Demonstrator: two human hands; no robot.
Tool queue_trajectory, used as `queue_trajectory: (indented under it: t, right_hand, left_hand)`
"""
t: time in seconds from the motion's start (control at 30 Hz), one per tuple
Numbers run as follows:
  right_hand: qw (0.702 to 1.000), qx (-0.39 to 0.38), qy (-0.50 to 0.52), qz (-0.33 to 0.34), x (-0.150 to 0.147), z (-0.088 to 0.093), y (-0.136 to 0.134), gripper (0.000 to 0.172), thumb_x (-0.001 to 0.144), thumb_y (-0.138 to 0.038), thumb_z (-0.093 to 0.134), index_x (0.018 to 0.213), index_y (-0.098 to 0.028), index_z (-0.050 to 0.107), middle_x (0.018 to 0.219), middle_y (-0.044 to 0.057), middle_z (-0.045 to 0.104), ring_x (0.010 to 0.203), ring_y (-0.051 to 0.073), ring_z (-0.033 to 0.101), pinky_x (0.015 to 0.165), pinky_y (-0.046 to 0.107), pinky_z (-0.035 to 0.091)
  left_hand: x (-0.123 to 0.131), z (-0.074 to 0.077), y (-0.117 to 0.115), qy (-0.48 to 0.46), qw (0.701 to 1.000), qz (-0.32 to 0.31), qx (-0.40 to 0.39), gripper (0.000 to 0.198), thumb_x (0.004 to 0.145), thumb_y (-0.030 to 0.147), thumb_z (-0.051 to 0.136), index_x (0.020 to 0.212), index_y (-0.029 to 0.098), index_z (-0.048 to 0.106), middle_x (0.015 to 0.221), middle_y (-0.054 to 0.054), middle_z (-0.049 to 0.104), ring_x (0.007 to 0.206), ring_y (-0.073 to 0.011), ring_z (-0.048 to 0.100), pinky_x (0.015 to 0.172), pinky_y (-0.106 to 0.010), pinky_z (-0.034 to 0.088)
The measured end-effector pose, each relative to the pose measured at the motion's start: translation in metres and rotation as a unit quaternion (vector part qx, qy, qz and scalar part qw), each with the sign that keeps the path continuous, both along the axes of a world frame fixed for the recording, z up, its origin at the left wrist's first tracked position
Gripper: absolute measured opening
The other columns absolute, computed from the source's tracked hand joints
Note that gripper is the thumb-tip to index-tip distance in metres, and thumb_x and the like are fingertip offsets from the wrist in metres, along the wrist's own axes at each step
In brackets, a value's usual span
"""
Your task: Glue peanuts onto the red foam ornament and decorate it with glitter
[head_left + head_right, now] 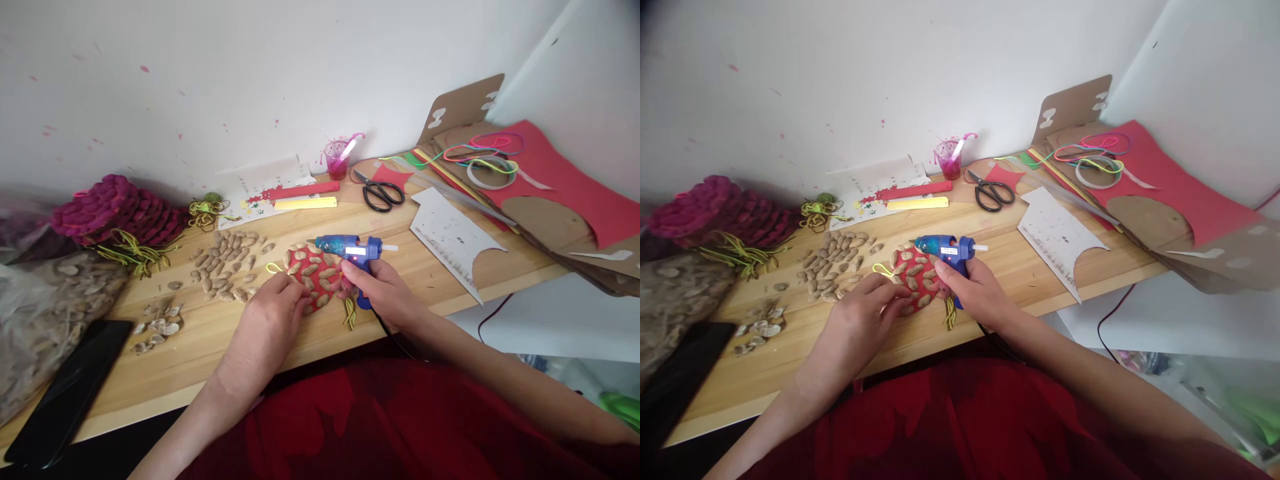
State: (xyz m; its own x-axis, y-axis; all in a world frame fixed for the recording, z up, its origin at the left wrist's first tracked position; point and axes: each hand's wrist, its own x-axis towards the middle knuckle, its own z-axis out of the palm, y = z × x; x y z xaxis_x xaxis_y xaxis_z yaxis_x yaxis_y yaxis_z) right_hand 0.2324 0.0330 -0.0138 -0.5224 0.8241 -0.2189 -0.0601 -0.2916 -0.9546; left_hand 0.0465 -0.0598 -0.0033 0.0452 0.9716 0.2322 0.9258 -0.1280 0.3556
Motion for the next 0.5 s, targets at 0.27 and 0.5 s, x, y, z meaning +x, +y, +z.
queue_trajectory:
  t: [0.27,0.5]
  right_hand:
    - [1.000,0.012,-0.008,0.013,0.001,-0.012,-0.001,0.031,0.089,-0.049,0.068,0.095,-0.018,0.067,0.081,0.003,0.070,0.076,0.018,0.071,0.072,0.031,0.061]
    - [0.999,0.046,-0.014,0.015,0.002,-0.017,-0.004,0.030,0.092,-0.048,0.065,0.098,-0.019,0.069,0.082,0.003,0.069,0.076,0.016,0.069,0.073,0.030,0.062]
  left_hand:
    - [0.002,-0.001,0.003,0.023,1.000,-0.007,0.008,0.013,0.093,0.012,0.061,0.087,0.014,0.071,0.083,-0.005,0.063,0.075,-0.0176,0.062,0.068,-0.030,0.051]
    - [0.004,0.002,0.004,0.035,0.999,-0.011,0.005,0.012,0.092,0.010,0.062,0.087,0.014,0.072,0.082,-0.005,0.062,0.074,-0.0174,0.062,0.066,-0.030,0.050]
